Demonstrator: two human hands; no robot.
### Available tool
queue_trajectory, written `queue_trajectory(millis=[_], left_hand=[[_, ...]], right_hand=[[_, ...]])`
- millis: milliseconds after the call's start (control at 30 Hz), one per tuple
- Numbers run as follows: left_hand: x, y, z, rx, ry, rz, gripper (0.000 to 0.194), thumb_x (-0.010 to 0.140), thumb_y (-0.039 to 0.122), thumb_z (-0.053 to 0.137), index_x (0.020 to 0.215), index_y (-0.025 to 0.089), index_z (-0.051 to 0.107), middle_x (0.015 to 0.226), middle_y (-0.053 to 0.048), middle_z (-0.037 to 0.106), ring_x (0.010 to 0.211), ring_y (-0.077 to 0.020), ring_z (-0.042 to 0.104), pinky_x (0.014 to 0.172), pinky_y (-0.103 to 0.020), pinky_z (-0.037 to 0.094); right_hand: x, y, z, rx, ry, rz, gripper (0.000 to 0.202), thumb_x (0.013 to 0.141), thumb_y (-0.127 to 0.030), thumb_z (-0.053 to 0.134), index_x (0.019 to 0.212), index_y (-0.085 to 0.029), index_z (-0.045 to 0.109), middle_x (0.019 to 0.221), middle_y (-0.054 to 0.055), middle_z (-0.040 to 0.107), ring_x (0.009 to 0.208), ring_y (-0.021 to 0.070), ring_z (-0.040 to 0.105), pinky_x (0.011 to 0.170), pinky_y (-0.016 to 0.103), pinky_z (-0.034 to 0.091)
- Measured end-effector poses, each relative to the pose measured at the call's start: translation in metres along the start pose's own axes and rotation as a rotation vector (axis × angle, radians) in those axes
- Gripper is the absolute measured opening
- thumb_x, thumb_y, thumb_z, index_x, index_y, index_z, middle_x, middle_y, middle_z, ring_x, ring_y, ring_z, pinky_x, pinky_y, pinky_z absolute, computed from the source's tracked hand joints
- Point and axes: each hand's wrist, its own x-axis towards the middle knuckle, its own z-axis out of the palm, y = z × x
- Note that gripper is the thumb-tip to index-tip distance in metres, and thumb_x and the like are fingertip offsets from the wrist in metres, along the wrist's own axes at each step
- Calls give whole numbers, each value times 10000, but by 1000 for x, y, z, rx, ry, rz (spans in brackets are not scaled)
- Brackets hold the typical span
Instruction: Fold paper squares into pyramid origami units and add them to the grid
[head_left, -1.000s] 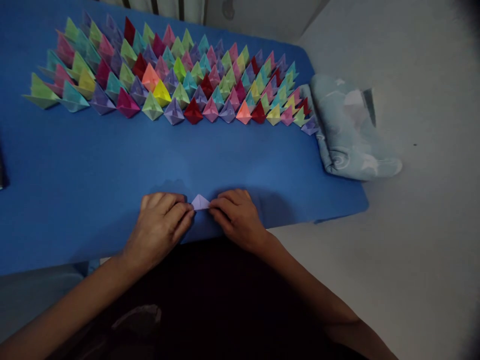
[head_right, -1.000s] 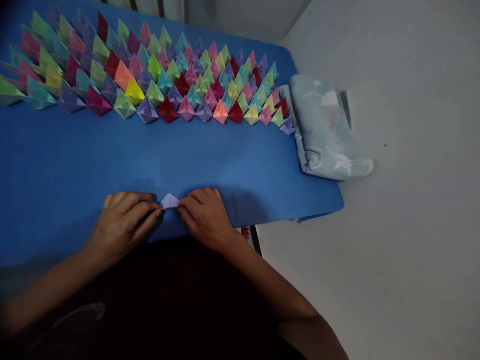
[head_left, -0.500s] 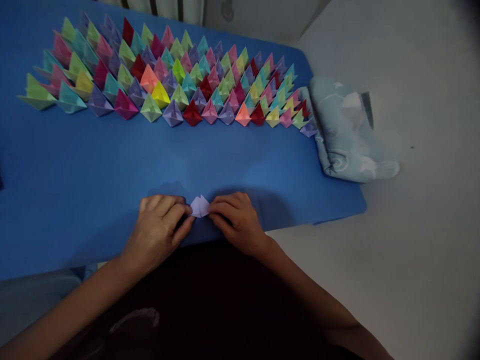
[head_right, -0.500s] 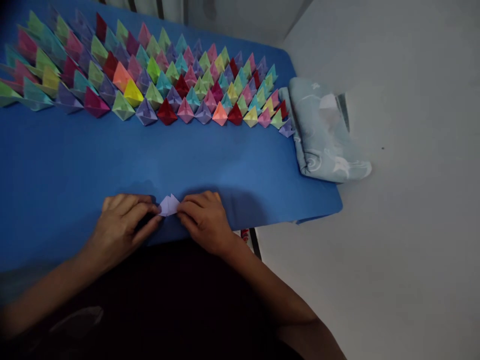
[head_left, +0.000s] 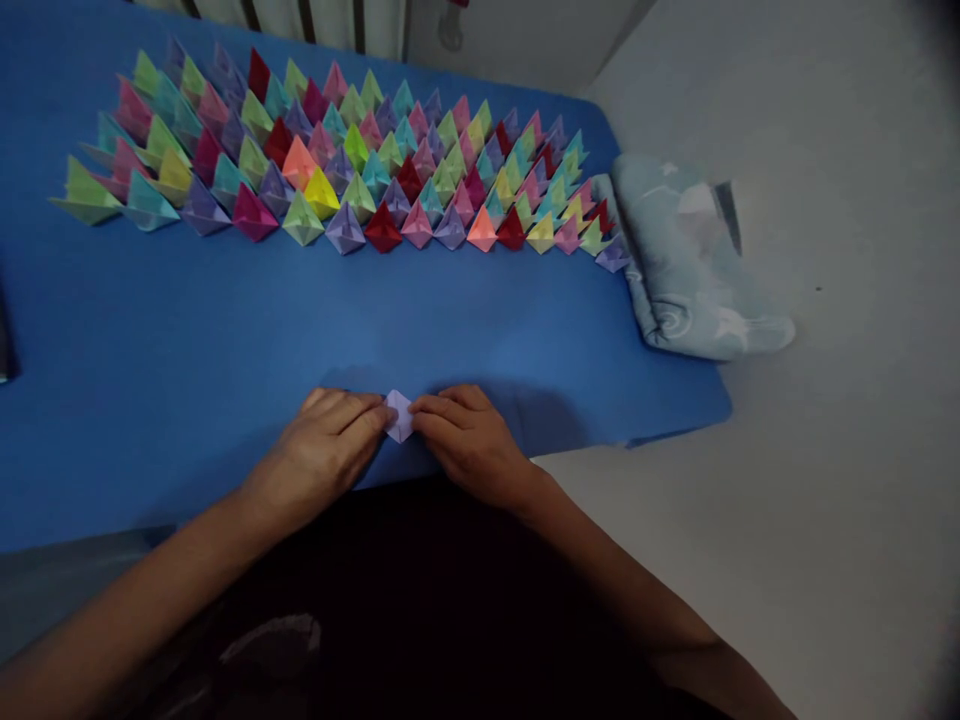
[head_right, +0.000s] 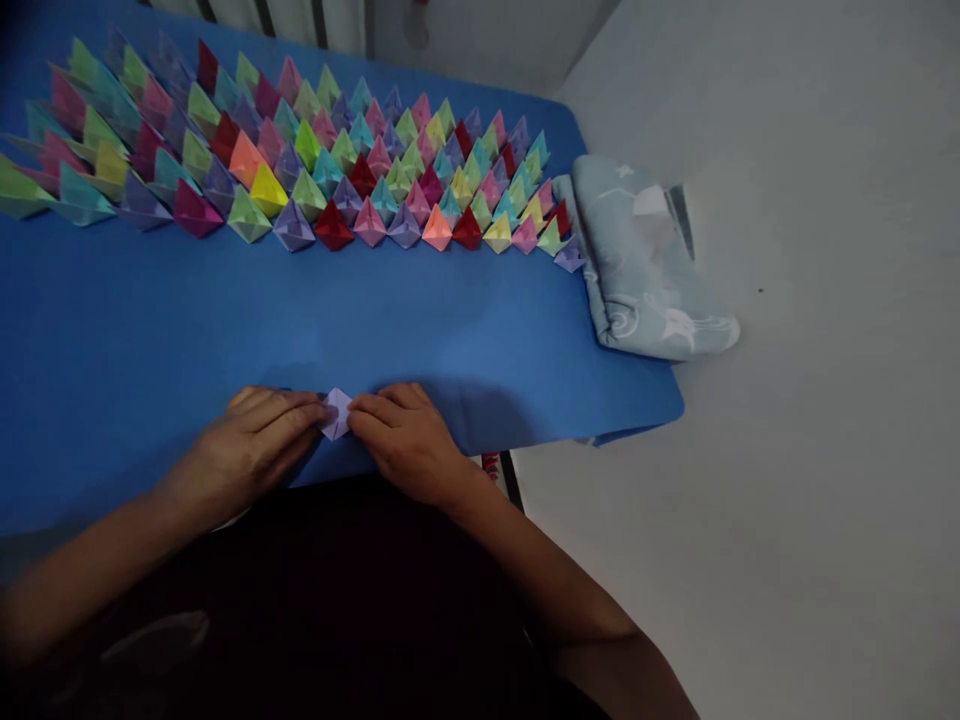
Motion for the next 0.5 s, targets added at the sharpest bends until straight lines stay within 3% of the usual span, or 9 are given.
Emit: queue_trajectory(millis=[233, 333, 500], left_hand=[[7, -5, -1, -26, -103, -17, 327, 1004, 214, 459, 1271, 163, 642, 1181, -138, 703, 994, -258, 670, 859, -423, 518], [9, -5, -1, -29, -148, -23, 334, 1003, 227, 448, 1252, 159, 659, 1167, -140, 698, 988, -264, 669, 850, -429, 523], [9, -4, -2, -49, -118, -30, 335, 1012, 225, 429, 1228, 157, 675, 1135, -133, 706, 954, -255, 670, 825, -414, 530]], right_hand=[[3, 3, -3, 0, -34, -71, 233, 1014, -160, 468, 996, -199, 697, 1110, 50, 744, 937, 191, 574, 858, 339, 472], [3, 3, -3, 49, -56, -25, 200, 997, -159, 499, 1016, -196, 695, 1092, 66, 736, 941, 195, 585, 857, 357, 468], [1, 1, -1, 131, 28, 134, 208, 1007, -263, 515, 976, -175, 701, 1025, 94, 714, 930, 200, 615, 867, 374, 486]])
